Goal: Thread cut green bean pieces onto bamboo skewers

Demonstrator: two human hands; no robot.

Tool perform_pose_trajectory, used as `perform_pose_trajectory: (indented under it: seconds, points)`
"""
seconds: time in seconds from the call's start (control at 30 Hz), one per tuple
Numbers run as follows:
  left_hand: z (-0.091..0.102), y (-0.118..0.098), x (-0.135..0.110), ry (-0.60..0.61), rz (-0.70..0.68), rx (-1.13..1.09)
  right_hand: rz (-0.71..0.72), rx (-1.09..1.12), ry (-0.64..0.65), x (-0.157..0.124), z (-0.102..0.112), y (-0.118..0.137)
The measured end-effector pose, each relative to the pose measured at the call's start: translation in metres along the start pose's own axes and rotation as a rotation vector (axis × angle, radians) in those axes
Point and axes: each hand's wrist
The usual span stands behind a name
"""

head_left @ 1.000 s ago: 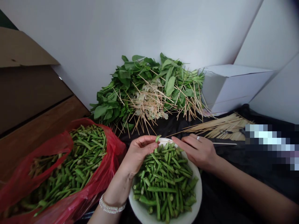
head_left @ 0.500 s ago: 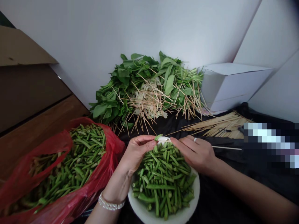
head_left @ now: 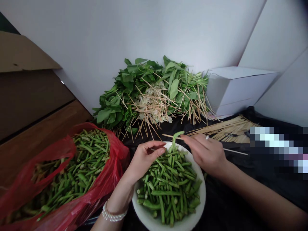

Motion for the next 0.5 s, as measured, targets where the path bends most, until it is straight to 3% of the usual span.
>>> perform_pose_trajectory:
  seconds: [0.07, 0.2, 0.3, 0.5]
  points:
    - [0.000, 0.003, 0.000, 0.104, -0.095, 0.241, -0.061, -0.036, -0.020, 0.000, -0.002, -0.008]
    - [-0.005, 0.006, -0.002, 0.320, -0.250, 0.597, -0.027, -0.046, 0.008, -0.001, -0.008, -0.013]
    - [-0.009, 0.007, -0.002, 0.323, -0.242, 0.672, -0.007, -0.015, 0.038, -0.002, -0.011, -0.009]
    - [-0.008, 0.007, 0.000, 0.260, -0.178, 0.620, -0.004, 0.021, 0.037, -0.005, -0.012, -0.004]
Point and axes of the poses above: each hand's wrist, its own x-axis towards the middle knuckle, its own z-axis out of the back of the hand, y = z × x, and after that the axes turned 15 degrees about -x, right-handed
